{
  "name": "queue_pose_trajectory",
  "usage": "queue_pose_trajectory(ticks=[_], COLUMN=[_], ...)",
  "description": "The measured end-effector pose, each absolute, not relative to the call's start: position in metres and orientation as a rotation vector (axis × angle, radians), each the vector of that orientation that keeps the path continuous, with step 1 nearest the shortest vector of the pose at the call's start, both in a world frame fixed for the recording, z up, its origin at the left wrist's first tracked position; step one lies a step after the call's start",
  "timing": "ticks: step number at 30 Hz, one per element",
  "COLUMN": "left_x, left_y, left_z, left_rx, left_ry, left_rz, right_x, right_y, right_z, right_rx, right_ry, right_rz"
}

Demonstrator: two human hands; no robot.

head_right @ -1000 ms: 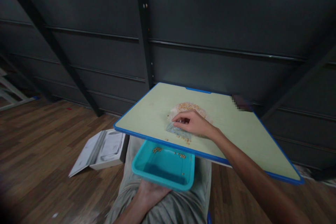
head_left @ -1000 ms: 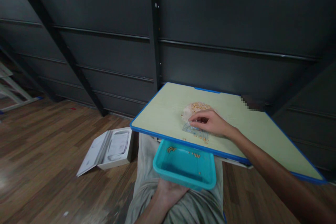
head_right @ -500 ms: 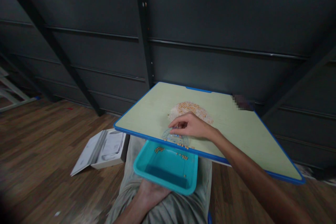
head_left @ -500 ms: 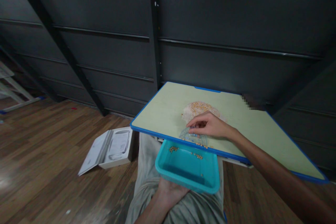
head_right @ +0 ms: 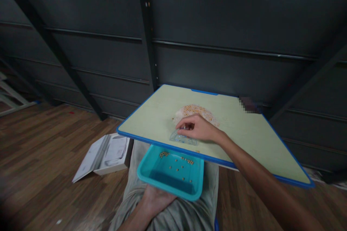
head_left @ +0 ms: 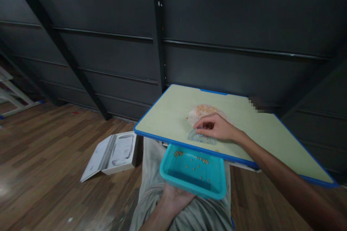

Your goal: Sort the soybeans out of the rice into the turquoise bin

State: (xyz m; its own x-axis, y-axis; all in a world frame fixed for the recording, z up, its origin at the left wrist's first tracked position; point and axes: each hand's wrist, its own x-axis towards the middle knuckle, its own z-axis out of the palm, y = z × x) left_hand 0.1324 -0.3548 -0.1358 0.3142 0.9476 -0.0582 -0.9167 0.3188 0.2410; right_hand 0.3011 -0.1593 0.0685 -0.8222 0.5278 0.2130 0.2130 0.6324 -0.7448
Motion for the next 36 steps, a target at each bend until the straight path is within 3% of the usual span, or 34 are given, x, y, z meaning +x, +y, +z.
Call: queue_pose_trajectory(ticks=[26, 36], left_x=[0.131, 0.130], left_y=[-0.352, -0.355], left_z=[-0.149, -0.143], left_rx=[0.153, 0.178], left_ry=[0.215, 0.194], left_rz=[1.206, 1.206], right_x=[0.310, 0.304], right_y=[-0.153, -0.145], right_z=[0.073, 0.064], right_rx=[-0.613, -0.680], right_ry=[-2.481, -2.402], right_rz=[1.234, 0.880])
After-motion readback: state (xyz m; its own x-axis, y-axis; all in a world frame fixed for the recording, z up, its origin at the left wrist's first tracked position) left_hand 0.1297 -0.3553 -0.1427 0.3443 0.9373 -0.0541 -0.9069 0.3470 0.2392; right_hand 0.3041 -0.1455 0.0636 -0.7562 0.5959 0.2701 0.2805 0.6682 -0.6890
